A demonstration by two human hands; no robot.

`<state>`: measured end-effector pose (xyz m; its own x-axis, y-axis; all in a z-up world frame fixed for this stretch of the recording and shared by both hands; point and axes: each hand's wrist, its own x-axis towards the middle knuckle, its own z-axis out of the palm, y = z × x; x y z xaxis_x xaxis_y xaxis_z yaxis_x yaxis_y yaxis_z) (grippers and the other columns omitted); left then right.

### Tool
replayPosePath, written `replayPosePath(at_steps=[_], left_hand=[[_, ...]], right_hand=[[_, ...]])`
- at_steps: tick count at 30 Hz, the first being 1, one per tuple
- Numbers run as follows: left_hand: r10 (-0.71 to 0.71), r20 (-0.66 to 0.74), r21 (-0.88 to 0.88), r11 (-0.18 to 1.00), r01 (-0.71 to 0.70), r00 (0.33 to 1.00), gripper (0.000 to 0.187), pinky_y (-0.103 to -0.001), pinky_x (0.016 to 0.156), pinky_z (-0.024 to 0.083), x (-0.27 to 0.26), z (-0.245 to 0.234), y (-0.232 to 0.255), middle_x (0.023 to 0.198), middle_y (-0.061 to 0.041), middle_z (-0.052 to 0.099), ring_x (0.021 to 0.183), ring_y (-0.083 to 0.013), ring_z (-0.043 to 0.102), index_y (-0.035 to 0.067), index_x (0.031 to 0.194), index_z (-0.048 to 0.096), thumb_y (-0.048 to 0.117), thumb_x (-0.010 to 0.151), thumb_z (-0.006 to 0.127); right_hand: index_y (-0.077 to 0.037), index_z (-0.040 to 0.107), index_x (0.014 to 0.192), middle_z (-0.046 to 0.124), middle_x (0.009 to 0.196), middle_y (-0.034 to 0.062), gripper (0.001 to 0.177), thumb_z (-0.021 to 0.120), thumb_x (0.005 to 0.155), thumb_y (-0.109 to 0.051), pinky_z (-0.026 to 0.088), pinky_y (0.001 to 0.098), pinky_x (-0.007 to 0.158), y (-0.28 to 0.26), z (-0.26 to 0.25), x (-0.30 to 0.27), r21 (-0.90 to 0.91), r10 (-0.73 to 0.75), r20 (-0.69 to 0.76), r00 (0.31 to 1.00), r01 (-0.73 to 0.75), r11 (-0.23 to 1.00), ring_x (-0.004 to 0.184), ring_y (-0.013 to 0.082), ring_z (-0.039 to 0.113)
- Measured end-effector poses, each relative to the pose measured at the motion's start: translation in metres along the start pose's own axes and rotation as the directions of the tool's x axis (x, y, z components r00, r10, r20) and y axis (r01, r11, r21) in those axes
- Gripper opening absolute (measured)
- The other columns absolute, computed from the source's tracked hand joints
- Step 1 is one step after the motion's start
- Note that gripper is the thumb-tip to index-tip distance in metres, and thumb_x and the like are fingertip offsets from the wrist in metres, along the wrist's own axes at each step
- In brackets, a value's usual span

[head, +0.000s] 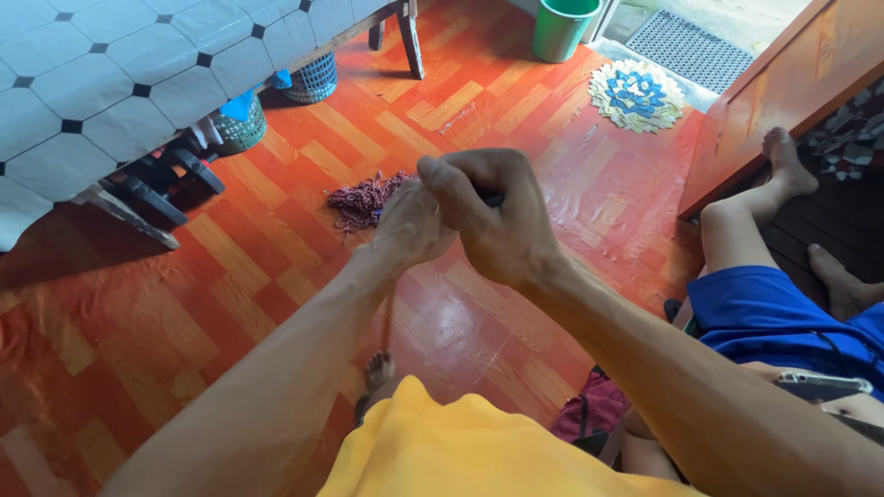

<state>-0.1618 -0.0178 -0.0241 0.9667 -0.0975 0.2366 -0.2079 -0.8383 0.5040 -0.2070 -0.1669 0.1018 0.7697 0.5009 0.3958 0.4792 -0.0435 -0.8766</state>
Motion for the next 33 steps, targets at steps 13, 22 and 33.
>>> replayPosePath(at_steps=[13,22,33], left_hand=[[-0.044,0.018,-0.164,0.985,0.046,0.999,0.029,-0.049,0.085,0.054,0.043,-0.009,-0.086,0.103,-0.017,0.074,0.104,-0.0399,0.067,0.01,0.101,0.074,0.032,0.086,0.064],[-0.018,0.144,-0.123,0.992,0.036,0.989,0.026,-0.048,0.083,0.053,0.121,-0.026,-0.207,0.099,-0.016,0.074,0.102,-0.0377,0.068,0.008,0.091,0.07,0.032,0.081,0.068],[-0.087,0.367,-0.186,0.969,0.165,0.926,0.019,-0.046,0.075,0.053,0.192,-0.014,-0.311,0.095,-0.015,0.073,0.092,-0.0346,0.07,0.01,0.089,0.068,0.027,0.085,0.06]], right_hand=[[0.004,0.064,0.09,0.053,0.069,0.0127,0.021,0.06,0.099,-0.014,0.045,0.0324,0.059,0.055,0.044,0.072,-0.075,-0.265,0.04,0.963,0.268,0.961,0.059,0.0168,0.053],[0.002,0.057,0.08,0.045,0.067,0.0143,0.023,0.061,0.097,-0.013,0.038,0.0363,0.057,0.126,0.104,0.171,-0.111,-0.125,0.169,0.978,0.145,0.983,0.058,0.0199,0.041],[0.001,0.058,0.081,0.036,0.066,0.0113,0.027,0.064,0.099,-0.017,0.035,0.0372,0.057,0.17,0.14,0.235,-0.205,0.025,0.224,0.974,0.022,0.979,0.062,0.0182,0.034]])
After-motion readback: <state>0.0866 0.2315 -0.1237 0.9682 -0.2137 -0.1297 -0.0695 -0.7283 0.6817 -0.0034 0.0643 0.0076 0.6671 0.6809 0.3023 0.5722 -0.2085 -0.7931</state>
